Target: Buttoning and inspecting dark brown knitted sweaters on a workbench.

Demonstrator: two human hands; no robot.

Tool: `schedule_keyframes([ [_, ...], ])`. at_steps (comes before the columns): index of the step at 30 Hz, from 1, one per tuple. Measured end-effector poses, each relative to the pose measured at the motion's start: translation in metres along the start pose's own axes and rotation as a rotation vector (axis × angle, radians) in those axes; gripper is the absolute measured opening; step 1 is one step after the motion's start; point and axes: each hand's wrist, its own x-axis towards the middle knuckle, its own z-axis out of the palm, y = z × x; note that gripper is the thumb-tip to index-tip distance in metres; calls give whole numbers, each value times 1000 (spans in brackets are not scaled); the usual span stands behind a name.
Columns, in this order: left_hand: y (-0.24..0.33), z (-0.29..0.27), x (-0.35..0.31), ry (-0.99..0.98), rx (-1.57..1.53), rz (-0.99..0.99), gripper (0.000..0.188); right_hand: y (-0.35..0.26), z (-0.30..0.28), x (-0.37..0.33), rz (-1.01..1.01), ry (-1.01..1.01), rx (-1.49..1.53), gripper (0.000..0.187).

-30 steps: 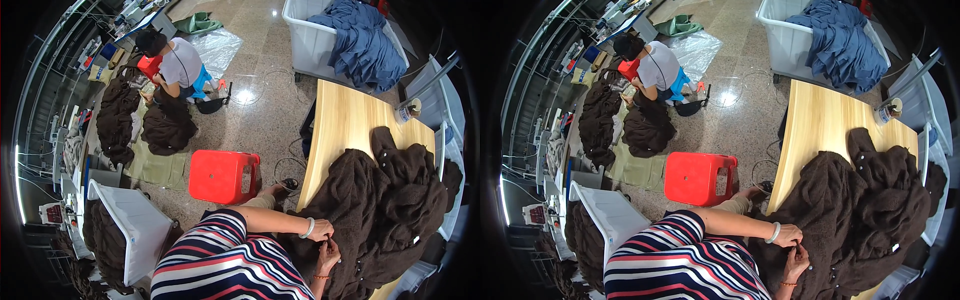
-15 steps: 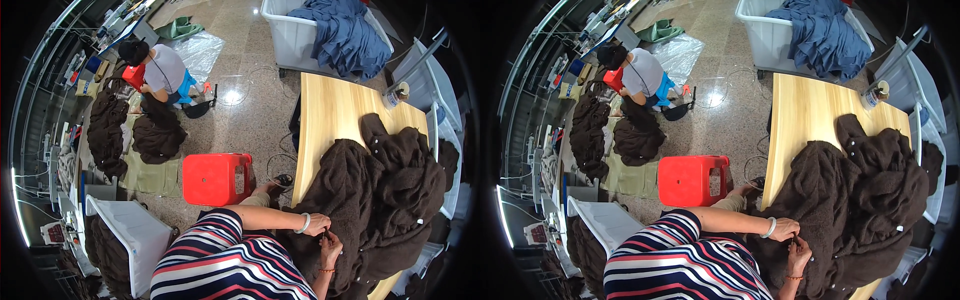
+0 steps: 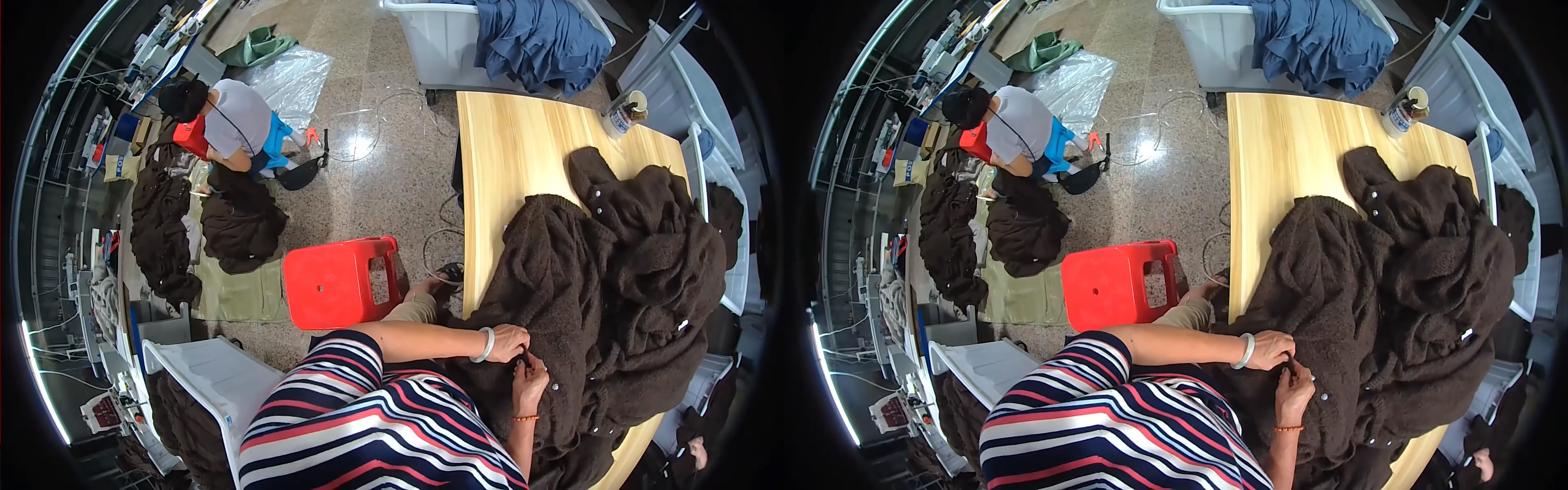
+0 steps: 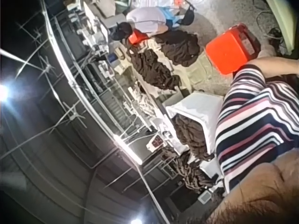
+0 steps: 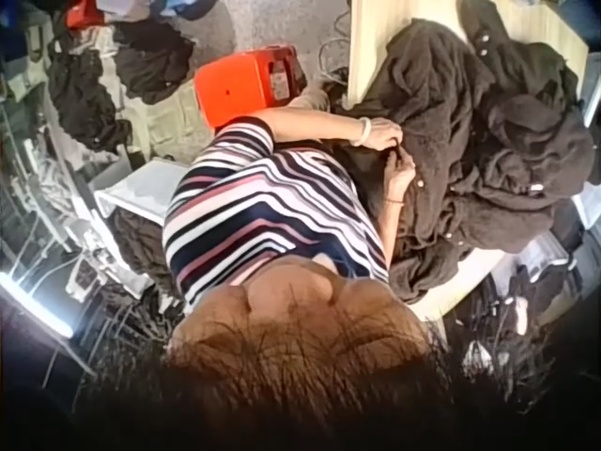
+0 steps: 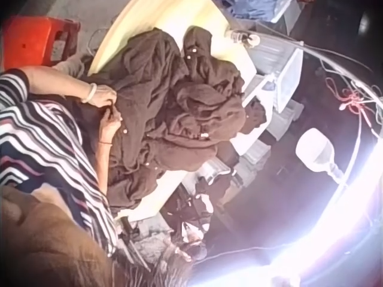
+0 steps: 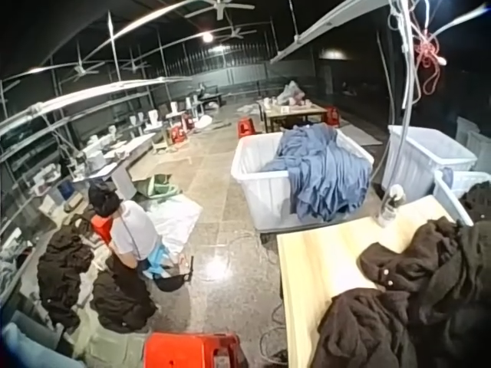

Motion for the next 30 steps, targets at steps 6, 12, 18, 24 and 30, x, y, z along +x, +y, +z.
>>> schedule_keyframes([
  [6,-2,0,-1,19,-25,-27,14,-12,-3,4,-116,12,-110,23],
  [12,-11,8,-3,47,-27,10,11,-9,0,1,-145,-9,-141,25],
  [18,-20,6,-6,96,5,78,10,-22,4,2,-186,-20,-201,23],
  [24,-17,-5,-3,76,-47,137,5,-18,9,1,-157,64,-144,27],
  [30,-3,-24,-4,0,-23,163,7,-17,2,1,-74,40,33,17],
])
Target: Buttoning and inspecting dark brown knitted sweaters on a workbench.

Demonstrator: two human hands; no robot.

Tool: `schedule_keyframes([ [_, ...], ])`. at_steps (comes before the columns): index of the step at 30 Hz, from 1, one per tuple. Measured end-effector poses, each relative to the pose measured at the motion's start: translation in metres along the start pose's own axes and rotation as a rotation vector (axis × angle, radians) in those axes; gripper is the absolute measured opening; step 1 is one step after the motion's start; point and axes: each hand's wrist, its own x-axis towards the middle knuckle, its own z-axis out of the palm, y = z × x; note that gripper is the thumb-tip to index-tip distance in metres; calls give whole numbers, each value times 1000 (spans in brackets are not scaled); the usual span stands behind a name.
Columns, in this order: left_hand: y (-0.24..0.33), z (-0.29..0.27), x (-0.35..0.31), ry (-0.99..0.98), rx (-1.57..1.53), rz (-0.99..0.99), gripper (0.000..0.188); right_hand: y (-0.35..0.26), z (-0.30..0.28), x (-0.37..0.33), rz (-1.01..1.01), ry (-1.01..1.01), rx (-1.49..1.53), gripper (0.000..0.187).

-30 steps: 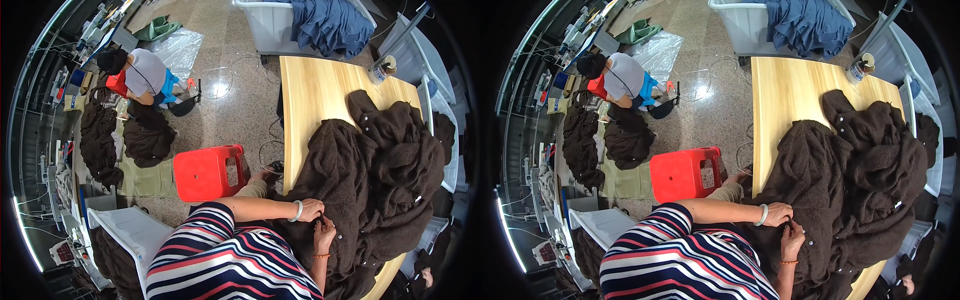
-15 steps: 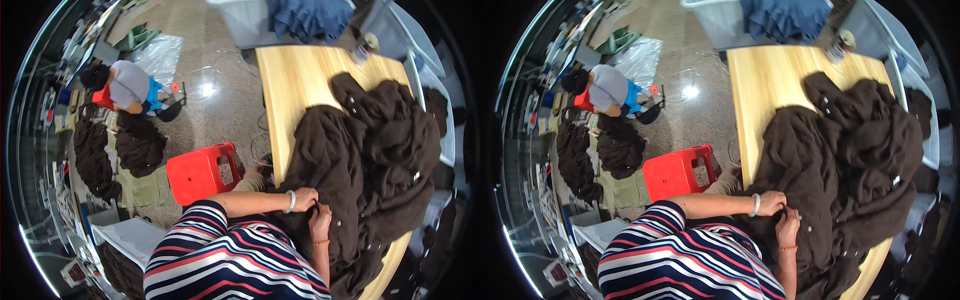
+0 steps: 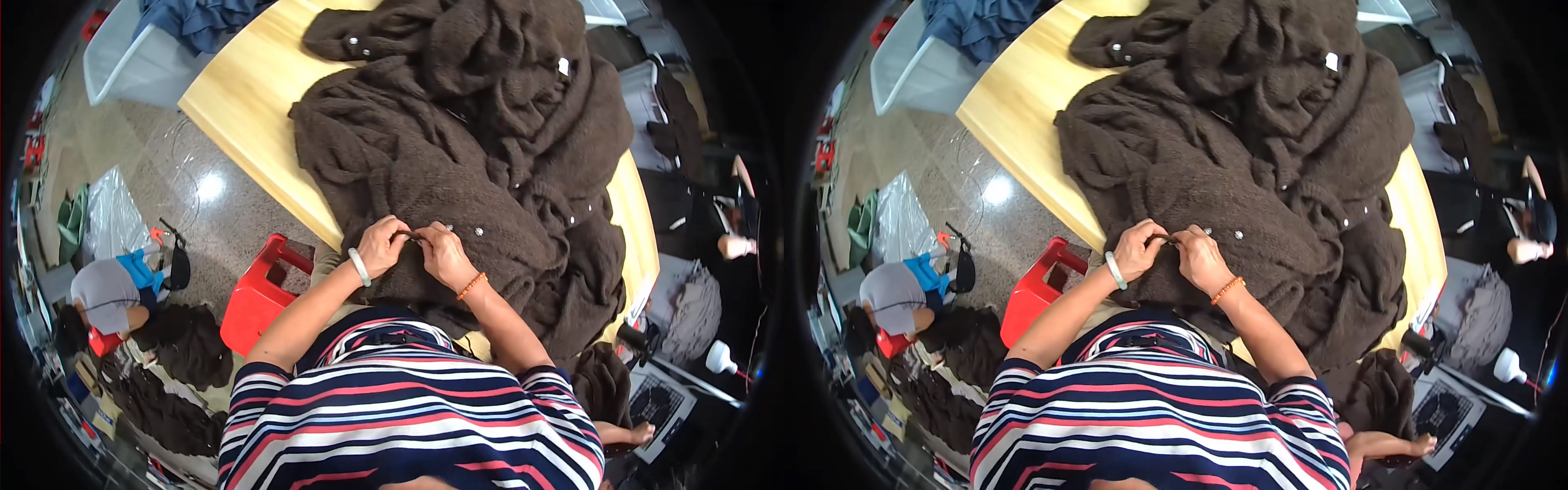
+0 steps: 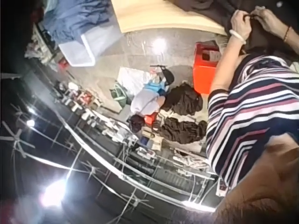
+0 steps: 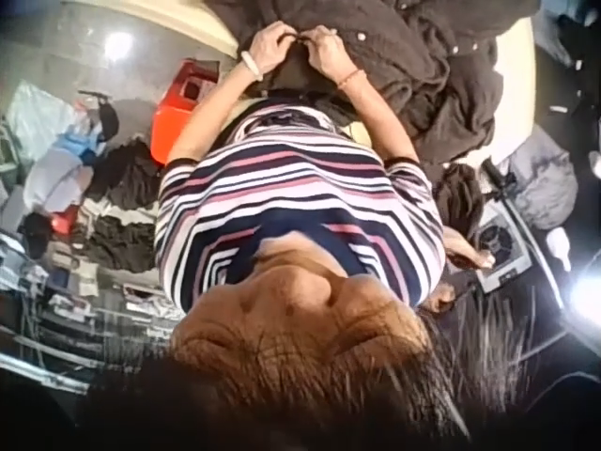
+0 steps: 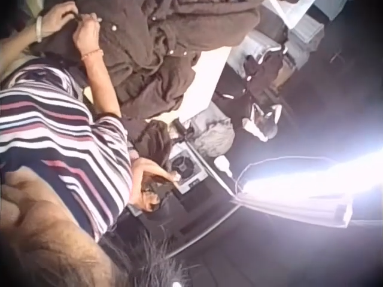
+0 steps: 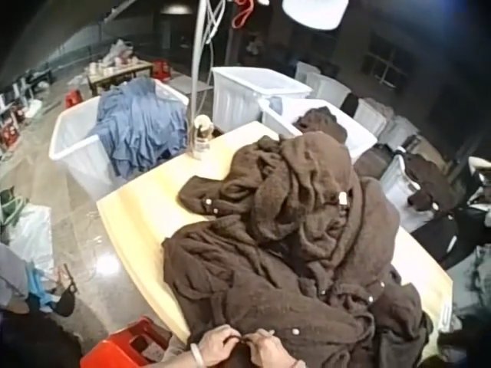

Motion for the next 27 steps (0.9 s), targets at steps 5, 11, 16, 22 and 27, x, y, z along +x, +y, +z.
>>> schedule_keyframes([
  [5,6,-9,4,-72,18,7,7,-2,-3,-1,9,-16,48,15],
  [11,7,-12,5,-111,-21,-75,10,-8,-1,-5,190,-26,180,16],
  [16,6,-10,3,-87,-7,-86,9,-3,11,-10,-48,53,-18,17],
  [22,8,-8,8,-103,-37,-125,9,-2,6,-11,66,74,137,16],
  [27,6,-10,9,-66,-24,-90,9,3,8,-5,-117,117,-33,20],
])
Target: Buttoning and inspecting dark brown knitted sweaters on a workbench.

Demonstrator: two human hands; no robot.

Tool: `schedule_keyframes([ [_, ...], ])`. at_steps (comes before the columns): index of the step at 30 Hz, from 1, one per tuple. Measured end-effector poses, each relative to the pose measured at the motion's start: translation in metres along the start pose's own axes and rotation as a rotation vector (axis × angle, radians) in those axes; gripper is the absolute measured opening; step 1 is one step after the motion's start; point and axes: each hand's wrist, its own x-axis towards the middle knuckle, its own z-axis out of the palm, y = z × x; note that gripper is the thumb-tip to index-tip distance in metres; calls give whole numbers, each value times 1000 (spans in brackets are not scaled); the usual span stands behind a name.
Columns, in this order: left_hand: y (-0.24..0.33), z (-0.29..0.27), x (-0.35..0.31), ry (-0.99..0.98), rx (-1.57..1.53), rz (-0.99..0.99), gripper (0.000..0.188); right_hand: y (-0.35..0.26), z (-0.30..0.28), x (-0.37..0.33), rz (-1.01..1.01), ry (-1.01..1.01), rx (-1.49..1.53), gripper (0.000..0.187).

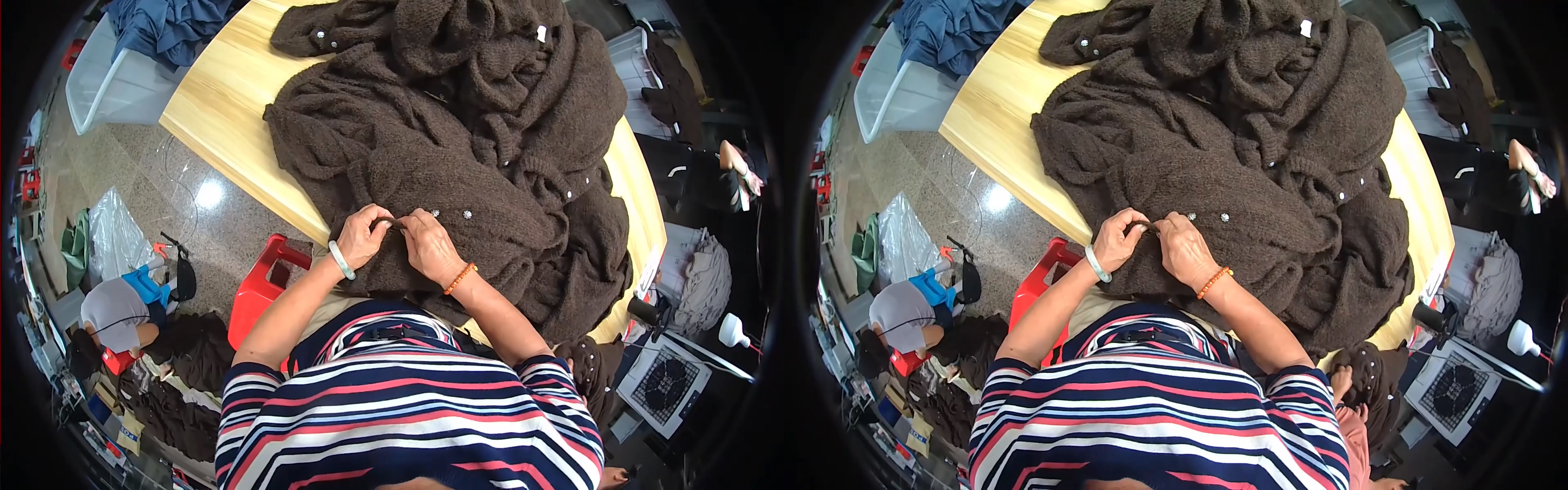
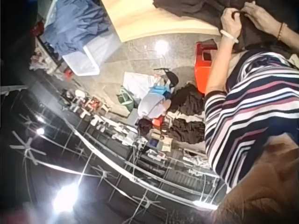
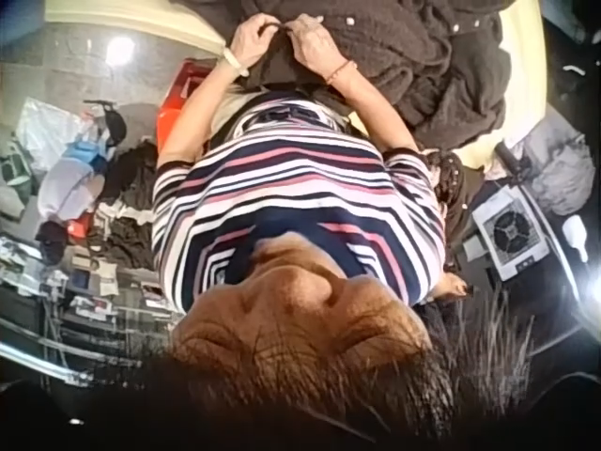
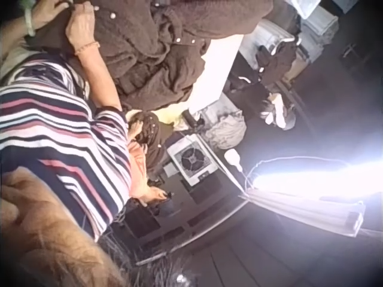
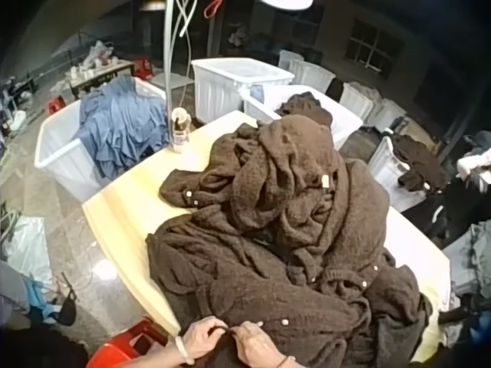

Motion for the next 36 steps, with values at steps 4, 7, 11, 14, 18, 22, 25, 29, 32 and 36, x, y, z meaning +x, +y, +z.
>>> schedule_keyframes([
  [4,-9,5,-1,76,48,-25,13,-9,3,5,25,-34,-72,19],
  [7,-4,11,11,29,43,18,15,-11,-6,4,62,20,28,19],
  [11,-13,20,1,79,-36,20,12,-9,-6,0,66,-40,96,19],
  [14,-19,24,-6,123,-85,64,11,-12,-6,0,1,-84,9,24],
  [18,-16,23,0,96,-88,-10,14,-14,-3,1,-29,-83,-47,25],
  [22,-6,10,4,18,-149,-130,16,-18,-4,5,16,-90,-16,25],
  [25,-7,11,3,22,-118,-108,15,-15,-7,5,7,-83,-14,25],
  [29,-6,23,4,36,-120,21,14,-10,-14,0,-101,-64,-87,27],
  [32,-9,21,9,30,-78,39,15,-7,-13,0,-82,-37,-106,27],
  [36,3,-5,6,-34,-77,-25,16,-12,-21,14,-68,-89,75,26],
])
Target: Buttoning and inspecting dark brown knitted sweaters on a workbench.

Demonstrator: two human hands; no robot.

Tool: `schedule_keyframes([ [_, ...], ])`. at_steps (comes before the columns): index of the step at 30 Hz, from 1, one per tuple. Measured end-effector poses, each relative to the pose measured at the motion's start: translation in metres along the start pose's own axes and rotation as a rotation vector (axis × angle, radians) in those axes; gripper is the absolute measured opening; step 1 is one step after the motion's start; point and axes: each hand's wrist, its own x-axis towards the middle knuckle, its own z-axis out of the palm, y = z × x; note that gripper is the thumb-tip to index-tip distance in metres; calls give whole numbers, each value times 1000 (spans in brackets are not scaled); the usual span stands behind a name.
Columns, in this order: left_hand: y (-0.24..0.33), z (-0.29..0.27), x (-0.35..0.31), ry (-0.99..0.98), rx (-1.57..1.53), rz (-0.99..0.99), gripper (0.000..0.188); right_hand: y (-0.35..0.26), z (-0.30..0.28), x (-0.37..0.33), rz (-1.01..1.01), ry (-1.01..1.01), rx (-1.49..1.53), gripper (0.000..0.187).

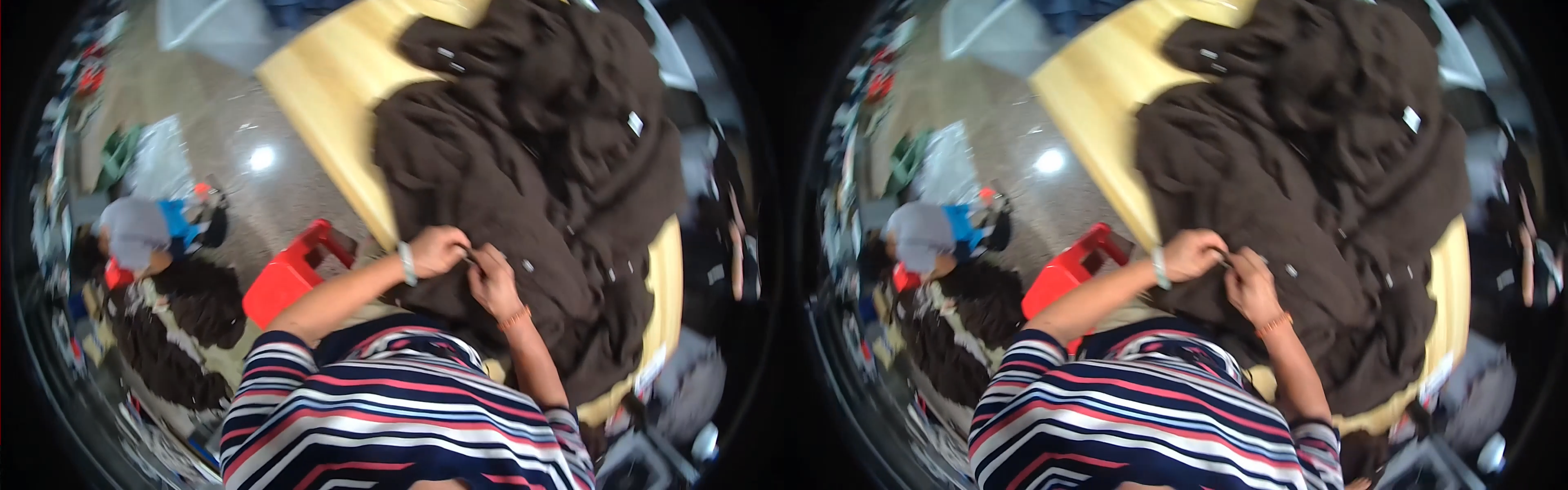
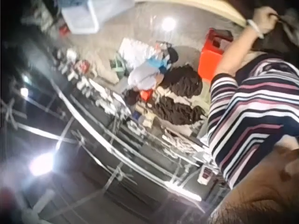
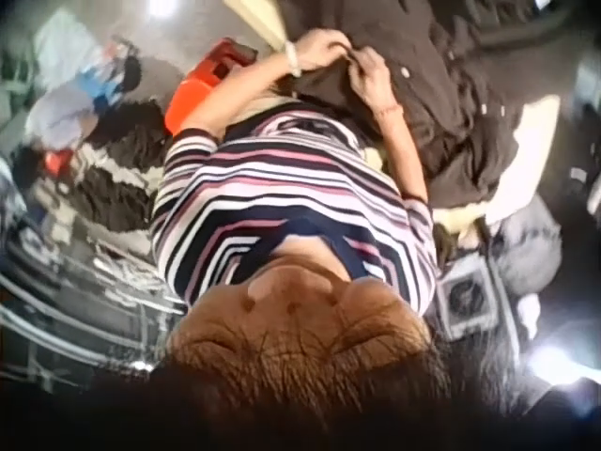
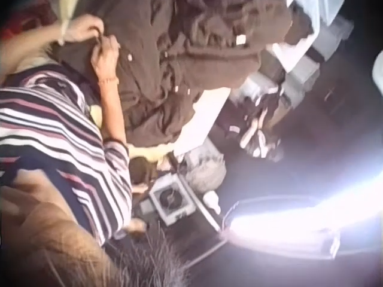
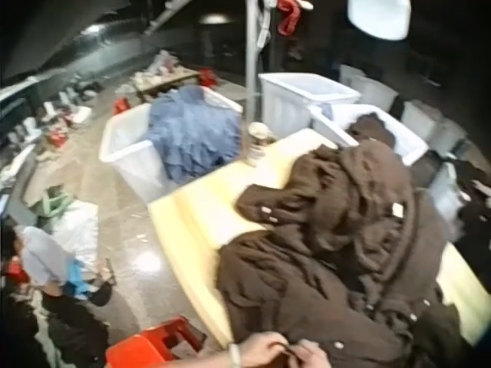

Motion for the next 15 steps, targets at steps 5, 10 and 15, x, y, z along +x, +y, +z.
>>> schedule_keyframes([
  [5,-4,-11,-3,-88,-146,-42,9,5,-6,8,-2,-106,196,17],
  [10,-1,-10,-2,-107,-172,-88,12,6,-9,1,191,-170,278,13],
  [15,-1,-9,-5,-135,-194,-143,12,10,-4,-1,279,-128,290,21],
])
